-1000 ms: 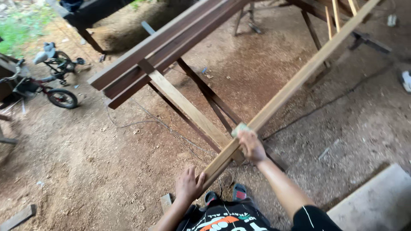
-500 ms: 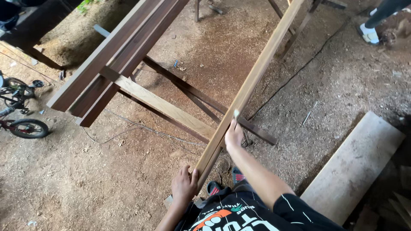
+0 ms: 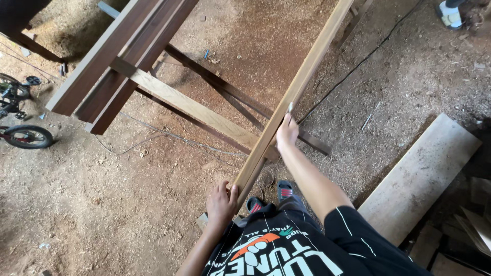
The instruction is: The person sands the surfaces and edges of a large wooden frame structure using a small piece of sandpaper by hand.
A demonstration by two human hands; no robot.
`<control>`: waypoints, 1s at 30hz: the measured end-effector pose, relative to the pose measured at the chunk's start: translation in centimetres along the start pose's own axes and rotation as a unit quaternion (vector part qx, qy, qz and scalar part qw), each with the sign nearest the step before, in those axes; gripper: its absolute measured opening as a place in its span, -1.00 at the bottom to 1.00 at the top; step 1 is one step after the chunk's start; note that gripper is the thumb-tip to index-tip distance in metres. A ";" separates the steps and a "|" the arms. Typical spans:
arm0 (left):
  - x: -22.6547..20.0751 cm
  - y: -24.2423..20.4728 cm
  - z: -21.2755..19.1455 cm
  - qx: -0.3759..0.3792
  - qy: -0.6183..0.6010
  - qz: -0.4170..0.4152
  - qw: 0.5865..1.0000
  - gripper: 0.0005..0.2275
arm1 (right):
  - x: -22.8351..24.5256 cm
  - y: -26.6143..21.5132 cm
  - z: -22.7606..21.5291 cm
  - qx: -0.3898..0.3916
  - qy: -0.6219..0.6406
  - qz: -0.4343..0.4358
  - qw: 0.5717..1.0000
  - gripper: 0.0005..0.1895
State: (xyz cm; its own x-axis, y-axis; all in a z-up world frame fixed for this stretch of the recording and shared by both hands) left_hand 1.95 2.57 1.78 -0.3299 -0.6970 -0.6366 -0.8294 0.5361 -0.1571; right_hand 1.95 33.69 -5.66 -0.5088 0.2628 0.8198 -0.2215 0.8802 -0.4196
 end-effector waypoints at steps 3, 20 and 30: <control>-0.2 0.0 -0.1 0.010 0.003 -0.010 1.000 -0.65 | 0.5 1.2 0.1 -0.036 0.007 -0.043 0.998 -0.48; -0.5 0.4 0.0 0.035 0.008 -0.031 0.999 -0.62 | 0.9 -2.2 -1.2 0.064 0.012 0.010 0.998 -0.51; -0.6 0.1 -0.1 0.017 0.036 -0.037 0.999 -0.63 | 1.9 4.2 -1.3 0.042 0.071 -0.019 0.996 -0.46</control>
State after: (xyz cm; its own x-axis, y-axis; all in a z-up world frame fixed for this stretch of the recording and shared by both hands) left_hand 2.01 3.00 2.16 -0.3008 -0.7677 -0.5659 -0.8377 0.4962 -0.2279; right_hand 1.13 38.45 -5.35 -0.3768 0.2892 0.8800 -0.3106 0.8556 -0.4141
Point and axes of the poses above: each hand's wrist, its own y-axis towards the middle knuckle, its own z-axis out of the palm, x = y × z, the point moved 2 cm from there along y, towards the middle knuckle, and after that the axes turned 11 degrees about -y, right-handed, at the moved point
